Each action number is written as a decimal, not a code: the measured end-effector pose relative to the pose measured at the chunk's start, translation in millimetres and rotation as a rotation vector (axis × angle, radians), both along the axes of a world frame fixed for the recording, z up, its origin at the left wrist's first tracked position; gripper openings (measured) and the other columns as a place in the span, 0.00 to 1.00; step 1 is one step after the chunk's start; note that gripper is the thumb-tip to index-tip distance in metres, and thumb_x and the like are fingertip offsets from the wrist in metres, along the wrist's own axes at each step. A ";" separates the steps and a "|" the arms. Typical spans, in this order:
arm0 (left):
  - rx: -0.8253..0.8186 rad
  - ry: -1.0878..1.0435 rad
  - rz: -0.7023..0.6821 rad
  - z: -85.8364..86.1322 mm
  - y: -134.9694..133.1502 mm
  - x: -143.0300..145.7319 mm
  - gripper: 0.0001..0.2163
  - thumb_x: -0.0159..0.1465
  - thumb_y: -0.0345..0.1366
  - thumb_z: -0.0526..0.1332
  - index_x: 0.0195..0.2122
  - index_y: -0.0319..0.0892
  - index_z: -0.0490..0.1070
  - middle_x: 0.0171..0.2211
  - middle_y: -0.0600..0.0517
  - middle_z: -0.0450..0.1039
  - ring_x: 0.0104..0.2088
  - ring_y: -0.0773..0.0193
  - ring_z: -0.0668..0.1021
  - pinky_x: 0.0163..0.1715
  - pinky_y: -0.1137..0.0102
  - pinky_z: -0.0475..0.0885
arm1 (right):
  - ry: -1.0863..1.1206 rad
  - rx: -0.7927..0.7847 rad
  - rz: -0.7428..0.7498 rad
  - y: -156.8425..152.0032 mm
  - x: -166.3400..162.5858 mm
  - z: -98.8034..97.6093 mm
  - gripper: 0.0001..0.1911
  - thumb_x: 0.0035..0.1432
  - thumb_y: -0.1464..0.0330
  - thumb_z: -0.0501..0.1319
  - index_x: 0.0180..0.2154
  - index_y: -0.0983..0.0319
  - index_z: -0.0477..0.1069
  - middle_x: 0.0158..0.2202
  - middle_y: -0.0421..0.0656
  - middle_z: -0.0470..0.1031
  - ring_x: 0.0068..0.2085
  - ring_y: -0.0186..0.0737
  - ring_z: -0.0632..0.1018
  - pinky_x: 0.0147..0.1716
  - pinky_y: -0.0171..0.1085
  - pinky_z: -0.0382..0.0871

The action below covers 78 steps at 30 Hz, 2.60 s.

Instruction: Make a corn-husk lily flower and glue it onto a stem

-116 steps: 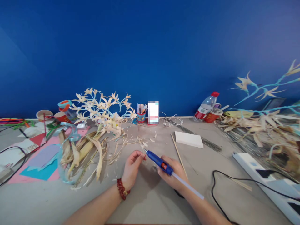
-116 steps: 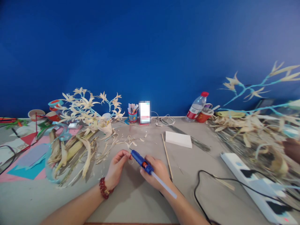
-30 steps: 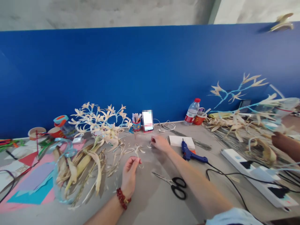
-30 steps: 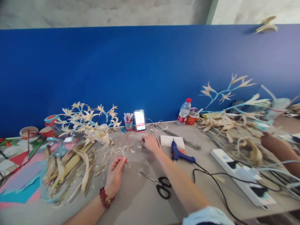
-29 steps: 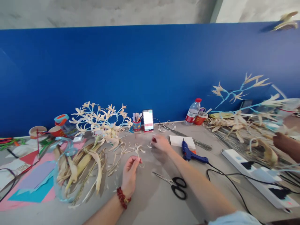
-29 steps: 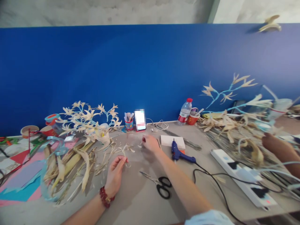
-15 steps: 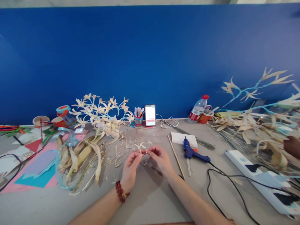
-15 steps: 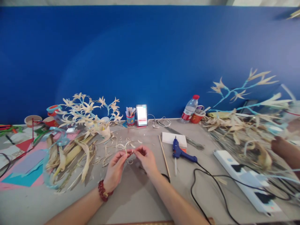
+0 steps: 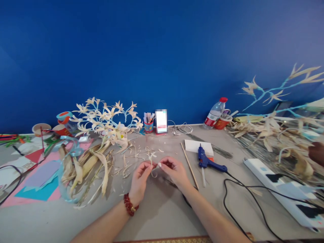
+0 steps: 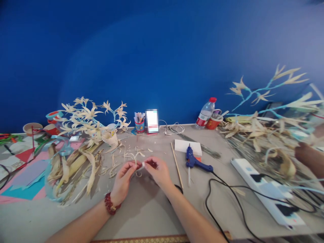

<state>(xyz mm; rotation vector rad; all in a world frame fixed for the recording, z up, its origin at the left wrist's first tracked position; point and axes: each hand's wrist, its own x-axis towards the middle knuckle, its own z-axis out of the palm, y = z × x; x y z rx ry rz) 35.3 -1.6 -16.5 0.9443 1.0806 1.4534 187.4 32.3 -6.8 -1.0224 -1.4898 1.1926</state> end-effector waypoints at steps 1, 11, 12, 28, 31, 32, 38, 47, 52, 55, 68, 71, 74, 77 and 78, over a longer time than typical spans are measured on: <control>-0.024 -0.007 -0.002 -0.1 0.0 -0.3 0.08 0.57 0.40 0.64 0.28 0.41 0.73 0.34 0.49 0.76 0.38 0.61 0.75 0.42 0.68 0.66 | 0.046 0.001 -0.013 0.4 0.1 -0.7 0.08 0.54 0.63 0.63 0.31 0.61 0.74 0.28 0.41 0.76 0.29 0.37 0.74 0.29 0.33 0.67; -0.117 -0.079 -0.116 3.8 -6.6 6.2 0.07 0.54 0.38 0.65 0.25 0.40 0.72 0.27 0.51 0.72 0.29 0.64 0.71 0.31 0.72 0.65 | 0.056 0.230 -0.035 -1.5 2.1 9.3 0.06 0.56 0.64 0.64 0.32 0.57 0.78 0.31 0.43 0.75 0.36 0.41 0.75 0.37 0.38 0.69; -0.123 -0.081 -0.115 4.2 -7.0 6.5 0.07 0.54 0.38 0.65 0.25 0.40 0.71 0.27 0.52 0.72 0.29 0.65 0.71 0.31 0.72 0.65 | 0.044 0.240 -0.034 -2.1 1.6 10.5 0.06 0.56 0.64 0.64 0.32 0.57 0.79 0.31 0.44 0.75 0.36 0.41 0.75 0.37 0.39 0.69; -0.111 -0.098 -0.134 5.3 -6.9 6.4 0.07 0.55 0.37 0.65 0.25 0.40 0.72 0.26 0.52 0.73 0.29 0.65 0.72 0.33 0.72 0.64 | -0.046 0.350 -0.074 -3.0 -0.2 5.4 0.05 0.56 0.68 0.63 0.34 0.55 0.79 0.33 0.43 0.76 0.38 0.42 0.76 0.40 0.40 0.70; -0.099 -0.090 -0.151 4.6 -6.9 6.0 0.06 0.56 0.36 0.64 0.25 0.40 0.72 0.26 0.53 0.73 0.29 0.66 0.71 0.33 0.72 0.64 | -0.055 0.372 -0.089 -4.0 -1.0 5.0 0.06 0.56 0.69 0.63 0.34 0.54 0.79 0.33 0.43 0.76 0.38 0.42 0.76 0.41 0.41 0.71; -0.095 -0.085 -0.155 4.5 -7.1 5.9 0.06 0.57 0.36 0.64 0.25 0.40 0.72 0.26 0.53 0.73 0.29 0.66 0.71 0.34 0.72 0.64 | -0.058 0.380 -0.095 -4.2 -1.2 4.7 0.06 0.56 0.69 0.63 0.35 0.54 0.79 0.33 0.43 0.76 0.38 0.42 0.76 0.41 0.41 0.71; -0.081 -0.077 -0.156 4.5 -8.2 5.8 0.06 0.57 0.36 0.64 0.25 0.40 0.72 0.27 0.52 0.72 0.29 0.65 0.71 0.33 0.72 0.64 | -0.101 0.421 -0.111 -4.0 -0.4 2.2 0.08 0.57 0.71 0.62 0.36 0.54 0.79 0.34 0.43 0.76 0.38 0.42 0.76 0.41 0.41 0.71; -0.076 -0.053 -0.179 6.1 -7.9 5.1 0.06 0.58 0.36 0.63 0.26 0.40 0.72 0.27 0.52 0.73 0.29 0.66 0.71 0.33 0.72 0.64 | -0.148 0.486 -0.132 -5.1 -0.1 3.3 0.08 0.57 0.71 0.62 0.37 0.54 0.78 0.35 0.43 0.75 0.39 0.41 0.76 0.41 0.41 0.71; -0.070 -0.032 -0.168 8.2 -9.0 5.4 0.07 0.57 0.37 0.64 0.26 0.40 0.72 0.27 0.53 0.73 0.29 0.66 0.71 0.33 0.73 0.64 | -0.155 0.530 -0.148 -6.8 -0.5 2.4 0.08 0.58 0.72 0.61 0.37 0.56 0.78 0.35 0.44 0.75 0.39 0.41 0.76 0.40 0.41 0.72; -0.061 -0.044 -0.169 9.0 -9.0 6.0 0.07 0.57 0.37 0.64 0.26 0.40 0.72 0.27 0.53 0.72 0.29 0.67 0.71 0.33 0.74 0.64 | -0.140 0.560 -0.158 -8.4 -1.2 2.5 0.08 0.57 0.74 0.61 0.37 0.57 0.77 0.35 0.44 0.74 0.38 0.41 0.76 0.39 0.41 0.71; -0.018 -0.052 -0.203 9.5 -11.7 4.2 0.06 0.59 0.36 0.63 0.27 0.39 0.71 0.28 0.53 0.72 0.30 0.68 0.71 0.34 0.74 0.64 | -0.082 0.567 -0.125 -9.8 -3.2 8.3 0.10 0.57 0.76 0.61 0.39 0.56 0.74 0.36 0.44 0.74 0.39 0.41 0.75 0.39 0.40 0.70; -0.022 -0.047 -0.208 8.8 -11.9 3.8 0.06 0.59 0.36 0.63 0.28 0.39 0.70 0.28 0.53 0.72 0.31 0.68 0.70 0.34 0.74 0.64 | -0.069 0.562 -0.108 -9.0 -2.9 8.1 0.10 0.57 0.76 0.61 0.39 0.57 0.74 0.36 0.43 0.74 0.38 0.40 0.75 0.39 0.40 0.70; -0.021 -0.035 -0.206 8.8 -11.8 3.5 0.07 0.59 0.36 0.63 0.28 0.39 0.70 0.28 0.53 0.71 0.31 0.68 0.70 0.34 0.75 0.63 | -0.065 0.566 -0.102 -8.4 -2.0 7.1 0.10 0.57 0.76 0.61 0.38 0.57 0.74 0.35 0.42 0.74 0.38 0.40 0.75 0.39 0.40 0.70; -0.017 -0.027 -0.210 8.9 -11.3 3.3 0.07 0.59 0.36 0.63 0.27 0.39 0.70 0.28 0.53 0.71 0.30 0.68 0.70 0.33 0.75 0.63 | -0.076 0.580 -0.107 -8.5 -1.3 6.3 0.10 0.56 0.77 0.61 0.37 0.57 0.74 0.34 0.42 0.75 0.38 0.40 0.76 0.39 0.40 0.70; -0.016 -0.031 -0.213 9.0 -11.2 3.3 0.07 0.59 0.36 0.63 0.27 0.39 0.70 0.28 0.53 0.71 0.30 0.68 0.70 0.33 0.74 0.63 | -0.083 0.585 -0.108 -8.7 -1.2 6.2 0.10 0.56 0.77 0.61 0.37 0.57 0.74 0.34 0.42 0.75 0.38 0.40 0.76 0.39 0.40 0.70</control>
